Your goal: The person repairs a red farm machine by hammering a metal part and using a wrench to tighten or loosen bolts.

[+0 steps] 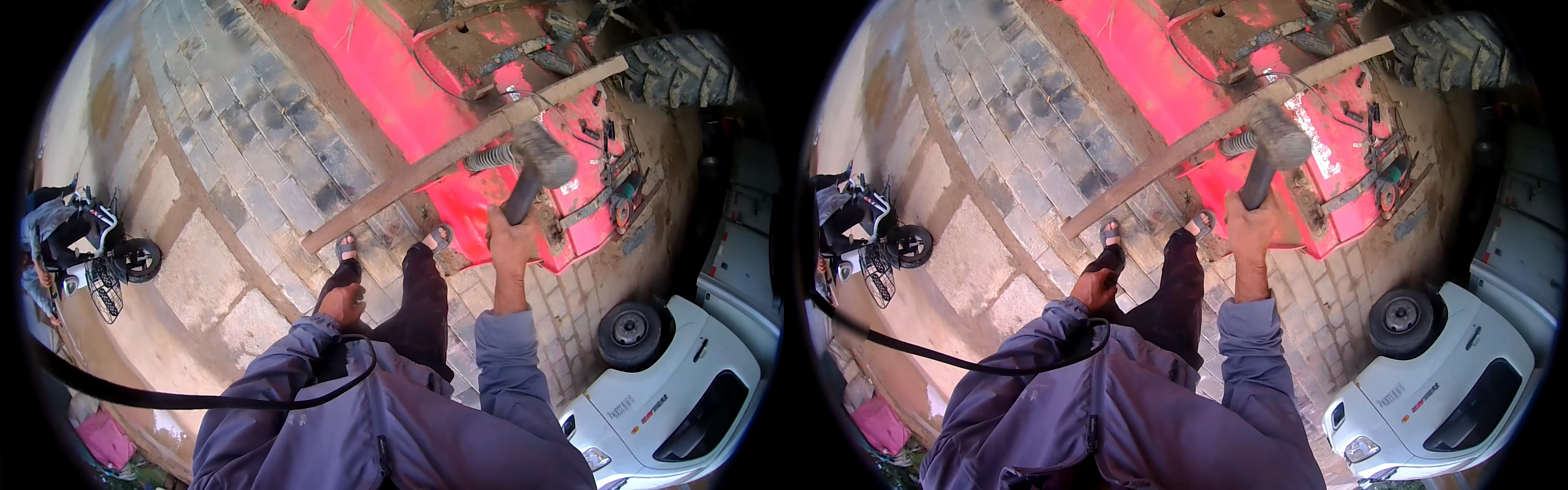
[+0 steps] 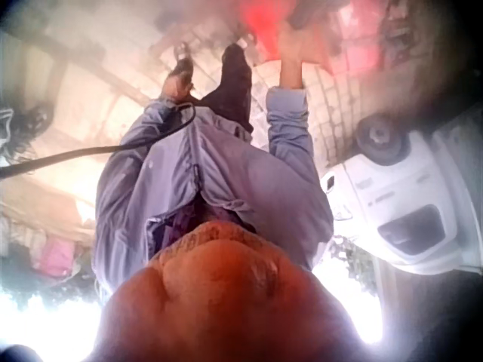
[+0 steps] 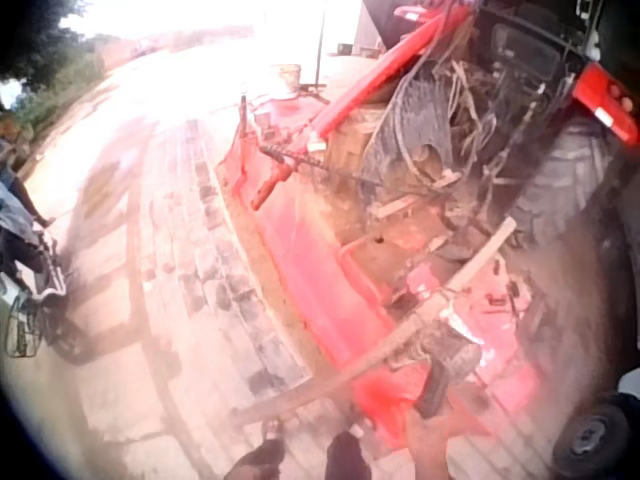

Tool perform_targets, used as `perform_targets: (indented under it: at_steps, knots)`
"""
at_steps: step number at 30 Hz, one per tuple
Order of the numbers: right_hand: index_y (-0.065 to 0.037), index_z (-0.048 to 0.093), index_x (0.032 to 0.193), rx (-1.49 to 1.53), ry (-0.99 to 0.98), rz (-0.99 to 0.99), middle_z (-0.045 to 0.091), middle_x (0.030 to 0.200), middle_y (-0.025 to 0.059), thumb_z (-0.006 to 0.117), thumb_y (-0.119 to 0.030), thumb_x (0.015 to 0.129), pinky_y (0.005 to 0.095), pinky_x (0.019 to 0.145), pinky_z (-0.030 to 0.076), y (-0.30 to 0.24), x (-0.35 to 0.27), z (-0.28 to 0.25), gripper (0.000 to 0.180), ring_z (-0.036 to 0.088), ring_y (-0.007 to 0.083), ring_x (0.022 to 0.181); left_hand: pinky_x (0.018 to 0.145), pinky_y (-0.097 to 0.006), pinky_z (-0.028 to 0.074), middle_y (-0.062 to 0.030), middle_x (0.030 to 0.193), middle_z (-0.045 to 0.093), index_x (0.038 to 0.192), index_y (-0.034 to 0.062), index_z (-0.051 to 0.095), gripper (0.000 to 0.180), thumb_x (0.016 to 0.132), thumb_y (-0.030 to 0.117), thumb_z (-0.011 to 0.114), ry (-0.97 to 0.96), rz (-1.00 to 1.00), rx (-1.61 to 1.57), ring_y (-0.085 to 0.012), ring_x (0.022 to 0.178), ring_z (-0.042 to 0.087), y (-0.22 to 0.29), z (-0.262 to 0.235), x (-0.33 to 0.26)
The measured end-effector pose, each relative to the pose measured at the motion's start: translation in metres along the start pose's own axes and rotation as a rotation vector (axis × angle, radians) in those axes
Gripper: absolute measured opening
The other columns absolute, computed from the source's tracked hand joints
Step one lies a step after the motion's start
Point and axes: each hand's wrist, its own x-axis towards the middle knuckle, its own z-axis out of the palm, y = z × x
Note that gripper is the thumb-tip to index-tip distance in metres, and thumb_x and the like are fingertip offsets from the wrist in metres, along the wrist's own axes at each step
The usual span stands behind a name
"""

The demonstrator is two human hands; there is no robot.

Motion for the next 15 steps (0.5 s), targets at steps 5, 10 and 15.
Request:
perform_targets:
  at_steps: [5,10,15]
  knots:
    - [-0.001,0.053,0.08,0.257,0.266,-0.307,0.055,0.058,0.0043,0.064,0.001,0.077,0.0252,0.039,0.039,-0.058,0.016,0.02,0.012,0.05,0.0096,0.045,0.07,-0.043,0.05,-0.0185,0.08,0.065,0.095,0.0034,0.062,0.027,0.072,0.018,0.064,-0.022,-0.026,0.007,-0.036,0.078,0.063,0.016,0.002,-0.006]
    - [0.001,0.058,0.085,-0.425,-0.21,0.227,0.058,0.06,0.0069,0.064,-0.003,0.074,0.0281,0.05,0.046,0.132,0.0,0.041,0.013,0.059,0.014,0.054,0.07,-0.043,0.05,-0.0187,0.08,0.065,0.095,0.0037,0.062,0.026,0.073,0.018,0.064,-0.027,0.064,-0.022,-0.0361,0.078,0.063,0.02,0.009,-0.005]
    - [0.001,0.059,0.074,-0.125,-0.19,0.59,0.054,0.054,0.0068,0.06,-0.006,0.069,0.0319,0.038,0.038,0.085,-0.053,0.038,0.009,0.053,0.0159,0.041,0.073,-0.04,0.052,-0.0152,0.083,0.067,0.097,0.0042,0.062,0.028,0.074,0.02,0.064,0.088,-0.051,0.036,-0.0311,0.08,0.066,0.009,-0.001,-0.011]
